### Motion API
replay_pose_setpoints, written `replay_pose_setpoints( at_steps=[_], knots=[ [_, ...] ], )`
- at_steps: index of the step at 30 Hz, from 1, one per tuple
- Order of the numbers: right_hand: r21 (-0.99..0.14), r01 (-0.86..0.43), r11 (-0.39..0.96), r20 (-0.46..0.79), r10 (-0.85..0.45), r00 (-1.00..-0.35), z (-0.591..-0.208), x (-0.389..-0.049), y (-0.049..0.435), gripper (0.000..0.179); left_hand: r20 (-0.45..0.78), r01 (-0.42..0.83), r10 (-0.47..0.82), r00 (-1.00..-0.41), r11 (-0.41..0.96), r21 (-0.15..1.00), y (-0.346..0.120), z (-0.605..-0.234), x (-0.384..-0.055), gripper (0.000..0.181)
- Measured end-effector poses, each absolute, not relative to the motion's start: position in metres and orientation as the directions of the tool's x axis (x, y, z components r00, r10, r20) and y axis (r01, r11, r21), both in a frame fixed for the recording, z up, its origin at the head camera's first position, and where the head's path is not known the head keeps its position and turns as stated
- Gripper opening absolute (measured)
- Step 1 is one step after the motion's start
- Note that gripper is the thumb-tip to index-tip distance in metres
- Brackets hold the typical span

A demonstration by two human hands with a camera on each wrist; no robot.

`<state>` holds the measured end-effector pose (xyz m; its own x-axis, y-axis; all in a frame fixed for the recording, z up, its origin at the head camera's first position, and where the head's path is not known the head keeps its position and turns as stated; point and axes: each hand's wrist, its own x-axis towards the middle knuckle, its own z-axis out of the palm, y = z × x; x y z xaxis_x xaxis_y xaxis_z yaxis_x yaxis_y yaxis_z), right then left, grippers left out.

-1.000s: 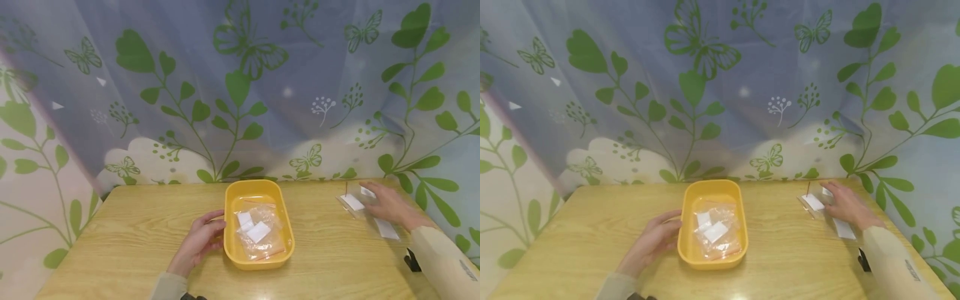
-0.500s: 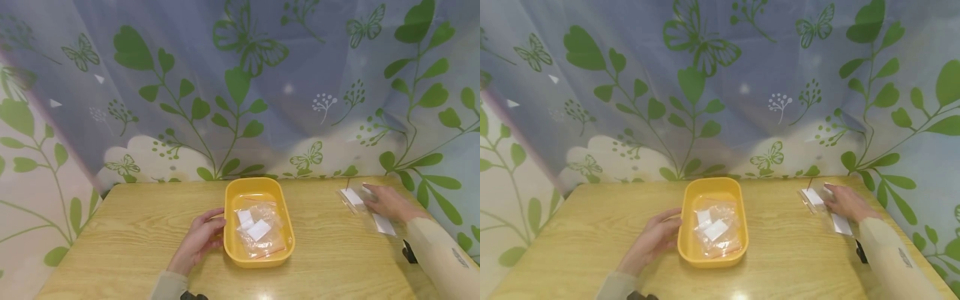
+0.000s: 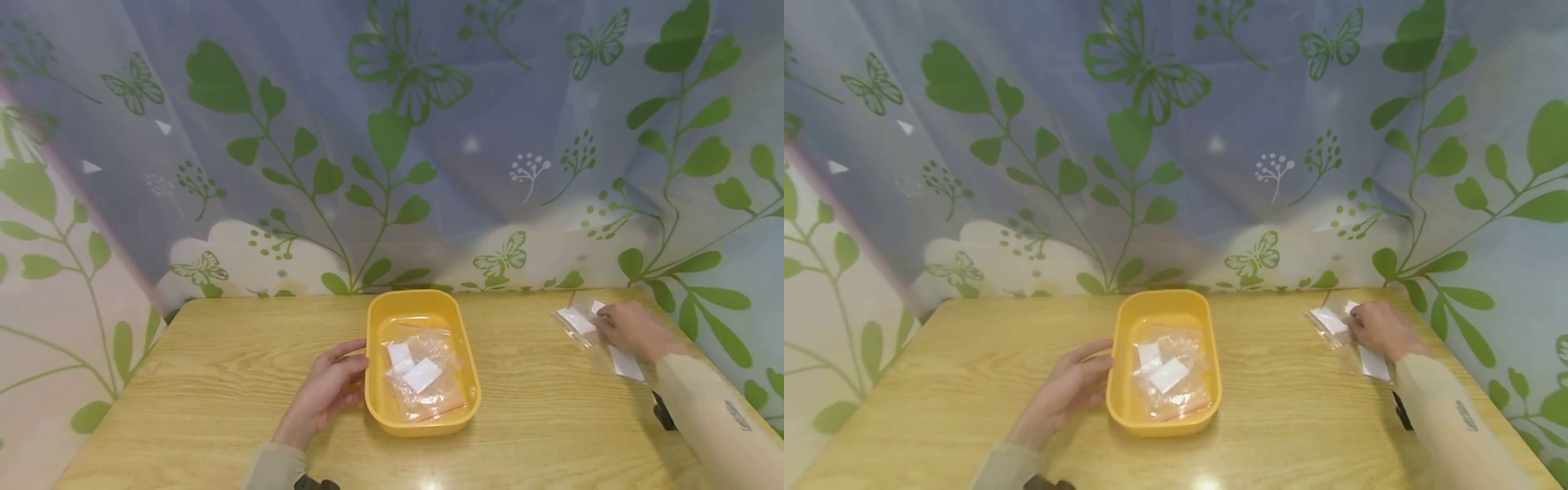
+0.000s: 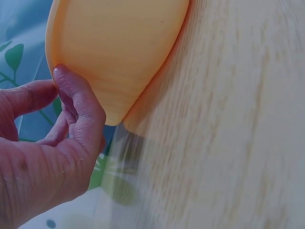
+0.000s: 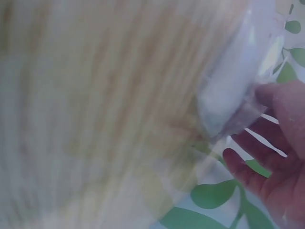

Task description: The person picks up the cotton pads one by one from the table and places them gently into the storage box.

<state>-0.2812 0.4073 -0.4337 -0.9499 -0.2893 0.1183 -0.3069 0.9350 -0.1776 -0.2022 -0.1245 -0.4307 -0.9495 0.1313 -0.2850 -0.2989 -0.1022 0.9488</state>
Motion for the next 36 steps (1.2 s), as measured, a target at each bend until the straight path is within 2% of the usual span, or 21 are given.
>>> replay_pose_setpoints(
  at_steps=[5, 9, 16, 21, 23, 28, 36],
  knots=[
    [-0.183, -0.297, 0.937, 0.181, -0.265, -0.947, -0.436, -0.279, 0.409, 0.023, -0.289, -0.302, 0.126, -0.949, -0.099, 0.948, -0.124, -0.43, -0.203, 0.05],
    [-0.193, -0.262, 0.945, 0.185, -0.228, -0.956, -0.436, -0.276, 0.411, 0.029, -0.285, -0.3, 0.139, -0.949, -0.102, 0.949, -0.122, -0.429, -0.203, 0.05],
    [-0.16, -0.203, 0.966, 0.251, -0.159, -0.955, -0.431, -0.267, 0.412, 0.036, -0.285, -0.301, 0.14, -0.948, -0.11, 0.947, -0.12, -0.431, -0.203, 0.051],
    [-0.17, -0.173, 0.97, 0.327, -0.111, -0.939, -0.42, -0.263, 0.411, 0.02, -0.285, -0.3, 0.135, -0.949, -0.109, 0.948, -0.122, -0.431, -0.204, 0.051],
    [-0.17, -0.184, 0.968, 0.368, -0.111, -0.923, -0.416, -0.262, 0.411, 0.015, -0.283, -0.298, 0.136, -0.949, -0.107, 0.948, -0.122, -0.431, -0.204, 0.051],
    [-0.161, -0.245, 0.956, 0.458, -0.147, -0.877, -0.408, -0.258, 0.405, 0.024, -0.28, -0.297, 0.146, -0.949, -0.109, 0.949, -0.123, -0.43, -0.202, 0.052],
    [-0.122, -0.353, 0.928, 0.524, -0.242, -0.817, -0.39, -0.246, 0.374, 0.031, -0.281, -0.296, 0.139, -0.95, -0.108, 0.949, -0.124, -0.431, -0.201, 0.052]
  ],
)
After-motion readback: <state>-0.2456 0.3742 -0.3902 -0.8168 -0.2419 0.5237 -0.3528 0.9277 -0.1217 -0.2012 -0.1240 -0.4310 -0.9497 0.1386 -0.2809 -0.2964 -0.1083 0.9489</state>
